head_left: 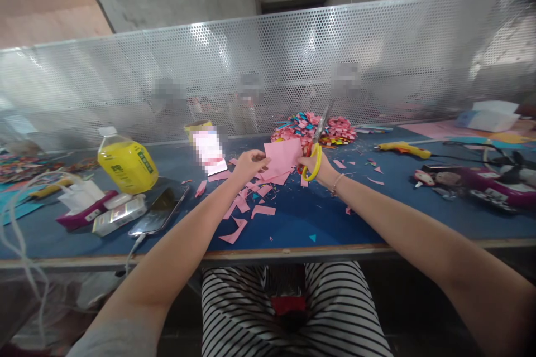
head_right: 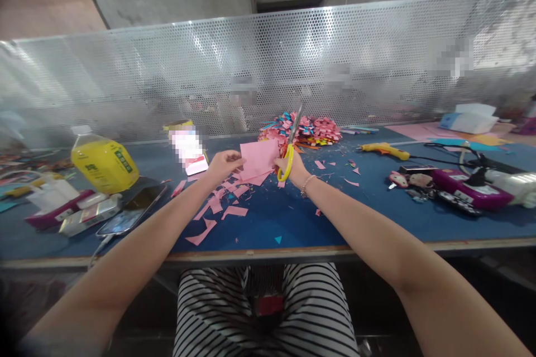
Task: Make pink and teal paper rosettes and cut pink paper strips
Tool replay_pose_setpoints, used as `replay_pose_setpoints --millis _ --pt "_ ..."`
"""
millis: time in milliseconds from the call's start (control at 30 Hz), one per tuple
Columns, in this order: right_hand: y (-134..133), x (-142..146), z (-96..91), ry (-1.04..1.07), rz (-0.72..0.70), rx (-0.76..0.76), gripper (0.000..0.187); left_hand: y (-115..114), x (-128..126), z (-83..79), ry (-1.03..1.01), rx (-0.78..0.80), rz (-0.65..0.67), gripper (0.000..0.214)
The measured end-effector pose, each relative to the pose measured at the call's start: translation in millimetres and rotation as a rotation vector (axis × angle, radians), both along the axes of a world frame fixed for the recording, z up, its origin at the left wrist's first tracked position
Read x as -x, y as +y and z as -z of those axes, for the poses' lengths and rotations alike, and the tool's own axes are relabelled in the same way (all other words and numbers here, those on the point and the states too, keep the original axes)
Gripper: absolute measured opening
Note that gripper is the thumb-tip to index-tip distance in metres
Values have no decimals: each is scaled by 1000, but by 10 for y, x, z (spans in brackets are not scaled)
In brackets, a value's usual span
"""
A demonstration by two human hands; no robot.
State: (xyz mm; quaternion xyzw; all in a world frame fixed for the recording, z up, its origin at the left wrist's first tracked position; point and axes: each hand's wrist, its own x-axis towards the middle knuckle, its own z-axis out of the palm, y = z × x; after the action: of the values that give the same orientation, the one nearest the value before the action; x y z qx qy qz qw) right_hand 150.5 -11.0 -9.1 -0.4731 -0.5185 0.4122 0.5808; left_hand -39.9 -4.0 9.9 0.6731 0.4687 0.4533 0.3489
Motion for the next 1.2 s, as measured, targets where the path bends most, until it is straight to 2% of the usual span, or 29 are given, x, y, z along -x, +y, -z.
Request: replay_pose_setpoints --millis 167,267,333,433,533,700,767,933,1200 --pt "-41 34 15 -24 -7 12 28 26 15 66 40 121 93 16" --pt "-61 18 30 6 -63 -9 34 39 22 69 -49 119 22 15" --pt "-60 -2 47 -45 -93 -58 41 38 34 46 -134 83 -29 13" --pt "-59 -18 76 -268 -65 -123 42 35 59 -6 -283 18 -91 12" --pt "-85 1 100 -463 -32 -119 38 44 81 -52 -398 16 -149 13" --pt "-126 41 135 -415 -121 -155 38 64 93 -81 -491 6 -173 10" --pt "-131 35 130 -407 -116 -124 39 61 91 -83 -517 -11 -175 8" --pt "-127 4 107 -476 -111 -33 41 27 85 -98 -549 -53 -172 9" --pt "-68 29 223 -570 -135 -90 40 -22 61 -90 -421 -49 -89 18"
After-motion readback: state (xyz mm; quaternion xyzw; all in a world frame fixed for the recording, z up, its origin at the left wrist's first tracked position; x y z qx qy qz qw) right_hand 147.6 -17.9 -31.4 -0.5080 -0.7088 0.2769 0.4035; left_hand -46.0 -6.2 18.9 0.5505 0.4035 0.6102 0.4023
